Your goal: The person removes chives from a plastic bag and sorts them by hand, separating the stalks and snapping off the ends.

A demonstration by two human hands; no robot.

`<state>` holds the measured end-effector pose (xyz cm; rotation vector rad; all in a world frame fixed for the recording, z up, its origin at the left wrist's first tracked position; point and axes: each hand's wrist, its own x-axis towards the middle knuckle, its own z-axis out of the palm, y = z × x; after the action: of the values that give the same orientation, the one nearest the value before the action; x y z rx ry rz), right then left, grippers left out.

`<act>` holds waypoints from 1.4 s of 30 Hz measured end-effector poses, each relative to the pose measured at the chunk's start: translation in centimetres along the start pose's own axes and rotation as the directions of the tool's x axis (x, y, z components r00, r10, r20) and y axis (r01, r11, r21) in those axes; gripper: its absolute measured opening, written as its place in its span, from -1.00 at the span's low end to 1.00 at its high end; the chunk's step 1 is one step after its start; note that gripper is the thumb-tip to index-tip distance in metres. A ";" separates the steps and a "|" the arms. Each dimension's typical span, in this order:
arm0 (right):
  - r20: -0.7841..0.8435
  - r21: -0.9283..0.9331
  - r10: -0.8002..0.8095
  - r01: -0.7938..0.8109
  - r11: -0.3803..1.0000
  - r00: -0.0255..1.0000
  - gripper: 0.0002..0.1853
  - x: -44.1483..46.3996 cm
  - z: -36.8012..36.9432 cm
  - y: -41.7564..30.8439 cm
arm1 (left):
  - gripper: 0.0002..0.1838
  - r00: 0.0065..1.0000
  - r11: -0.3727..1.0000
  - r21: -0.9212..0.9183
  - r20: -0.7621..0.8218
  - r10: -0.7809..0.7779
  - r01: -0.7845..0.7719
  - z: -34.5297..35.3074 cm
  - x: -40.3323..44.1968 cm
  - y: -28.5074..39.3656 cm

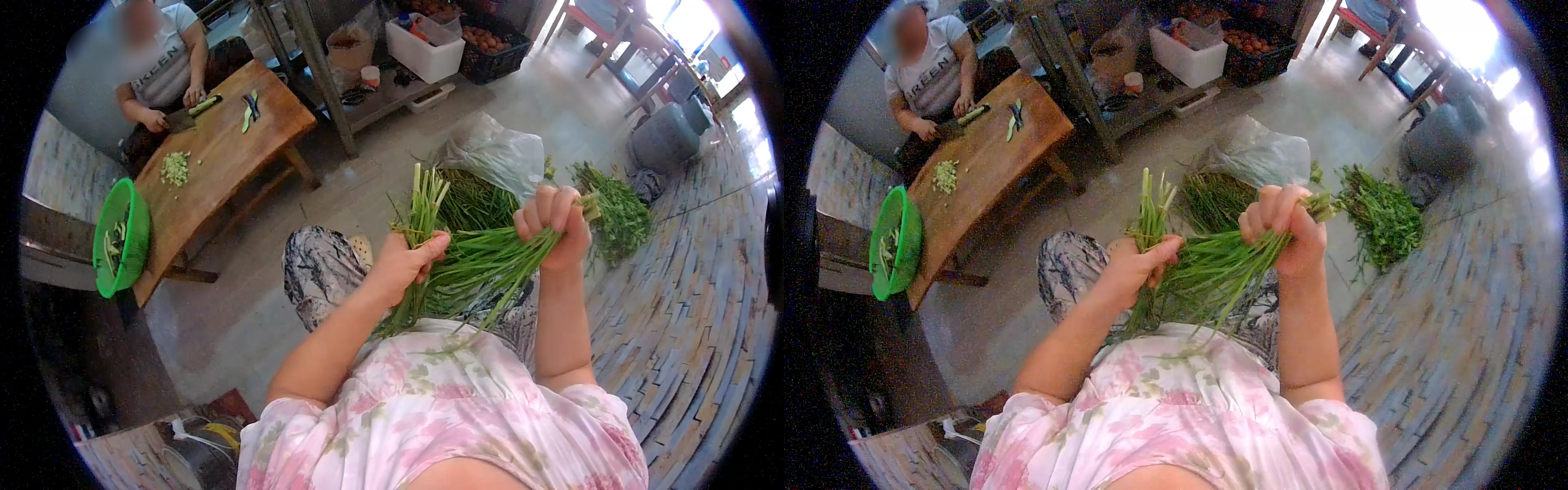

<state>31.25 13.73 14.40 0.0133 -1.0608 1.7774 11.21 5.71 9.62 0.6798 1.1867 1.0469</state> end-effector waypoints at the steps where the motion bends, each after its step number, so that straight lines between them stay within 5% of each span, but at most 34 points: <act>1: 0.017 -0.022 0.004 -0.004 1.000 1.000 -0.64 -0.1 0.3 -0.1 | -0.74 1.000 1.000 -0.005 -0.003 -0.027 0.027 0.2 0.2 -0.1; 5: 0.088 -0.074 0.011 -0.004 0.997 0.996 -0.65 -0.2 1.6 -0.2 | -0.72 0.989 0.987 -0.067 0.024 -0.147 0.148 0.9 0.5 0.1; 16: 0.277 -0.352 0.174 -0.069 0.934 0.945 -0.80 -0.2 2.8 -0.6 | -0.76 0.989 0.986 -0.077 0.034 -0.144 0.147 1.8 1.6 -0.6; 21: 0.206 -0.454 0.244 -0.128 0.882 0.948 -0.79 -0.5 2.8 -0.8 | -0.80 0.997 0.993 -0.096 0.011 -0.070 0.071 1.6 1.5 -0.7; 29: 0.097 -0.419 0.222 -0.162 0.894 0.970 -0.73 -1.3 1.9 0.2 | -0.84 0.943 0.891 -0.344 0.042 0.329 -0.296 1.4 1.2 1.4; 32: 0.109 -0.371 0.149 -0.099 0.923 0.983 -0.71 -1.2 1.5 1.2 | -0.87 0.957 0.889 -0.398 0.081 0.280 -0.227 0.8 0.4 3.2; 42: -0.048 -0.088 0.021 -0.025 0.996 0.999 -0.60 -1.6 -0.3 1.5 | -0.76 0.921 0.892 -0.248 -0.204 0.332 -0.377 -3.7 0.7 4.4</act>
<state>30.99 12.57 12.49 -0.0953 -1.1081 1.7415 6.43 7.77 12.18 0.6081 1.0350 1.5728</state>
